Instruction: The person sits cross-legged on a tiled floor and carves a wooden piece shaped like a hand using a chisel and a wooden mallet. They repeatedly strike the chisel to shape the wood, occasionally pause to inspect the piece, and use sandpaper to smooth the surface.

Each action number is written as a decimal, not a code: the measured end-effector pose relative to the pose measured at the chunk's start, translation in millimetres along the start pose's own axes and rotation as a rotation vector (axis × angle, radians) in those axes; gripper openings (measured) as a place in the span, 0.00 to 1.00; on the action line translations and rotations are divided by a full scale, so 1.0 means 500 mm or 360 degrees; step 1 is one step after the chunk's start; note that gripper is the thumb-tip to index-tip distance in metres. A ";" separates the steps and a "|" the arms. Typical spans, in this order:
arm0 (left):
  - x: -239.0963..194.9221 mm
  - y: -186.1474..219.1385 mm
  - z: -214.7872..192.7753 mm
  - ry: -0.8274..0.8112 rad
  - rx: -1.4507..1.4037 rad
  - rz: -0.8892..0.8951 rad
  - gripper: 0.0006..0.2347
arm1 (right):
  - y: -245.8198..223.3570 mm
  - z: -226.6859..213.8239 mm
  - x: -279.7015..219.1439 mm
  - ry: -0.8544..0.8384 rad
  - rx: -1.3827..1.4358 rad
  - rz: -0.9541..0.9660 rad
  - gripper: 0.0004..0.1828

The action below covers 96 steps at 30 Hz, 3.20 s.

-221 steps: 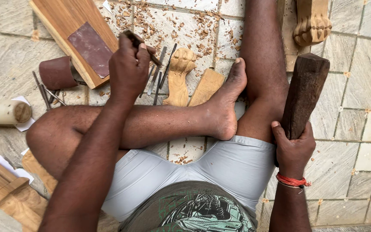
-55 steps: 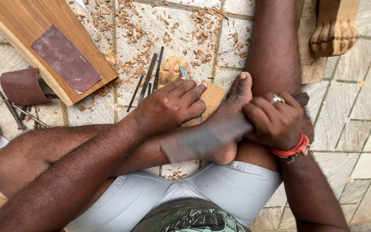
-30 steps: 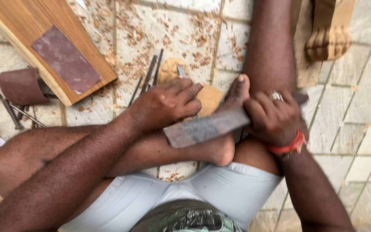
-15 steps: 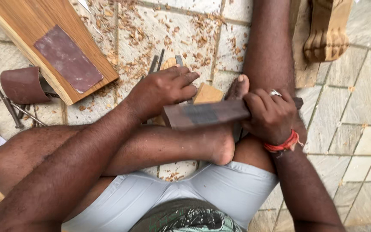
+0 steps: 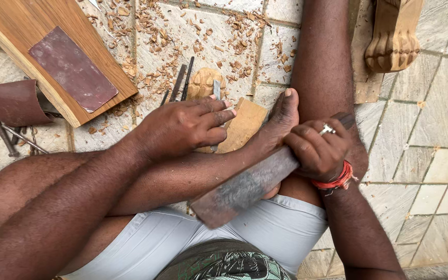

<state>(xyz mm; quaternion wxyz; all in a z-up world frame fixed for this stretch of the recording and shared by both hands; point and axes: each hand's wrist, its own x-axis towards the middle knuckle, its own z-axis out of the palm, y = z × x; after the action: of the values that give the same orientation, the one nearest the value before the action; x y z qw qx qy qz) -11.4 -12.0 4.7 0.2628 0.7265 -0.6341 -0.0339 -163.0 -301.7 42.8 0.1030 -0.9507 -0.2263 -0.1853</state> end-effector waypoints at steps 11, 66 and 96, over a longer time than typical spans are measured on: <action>0.008 -0.033 0.008 0.0016 -0.0014 0.0106 0.04 | -0.050 0.004 0.013 -0.0125 -0.0177 0.0055 0.16; -0.060 -0.138 0.060 0.0173 0.0239 -0.1566 0.10 | 0.118 0.055 -0.044 0.0883 0.2886 0.2069 0.20; -0.016 -0.063 -0.038 0.0403 -0.1476 -0.1712 0.09 | 0.011 0.030 0.005 0.0327 0.2518 0.1757 0.52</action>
<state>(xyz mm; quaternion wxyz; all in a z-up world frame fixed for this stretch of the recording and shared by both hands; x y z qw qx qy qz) 22.7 3.6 5.4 0.5626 0.7501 -0.0736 -0.3397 -153.6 -301.4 29.5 0.8044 -0.5582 0.2027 0.0129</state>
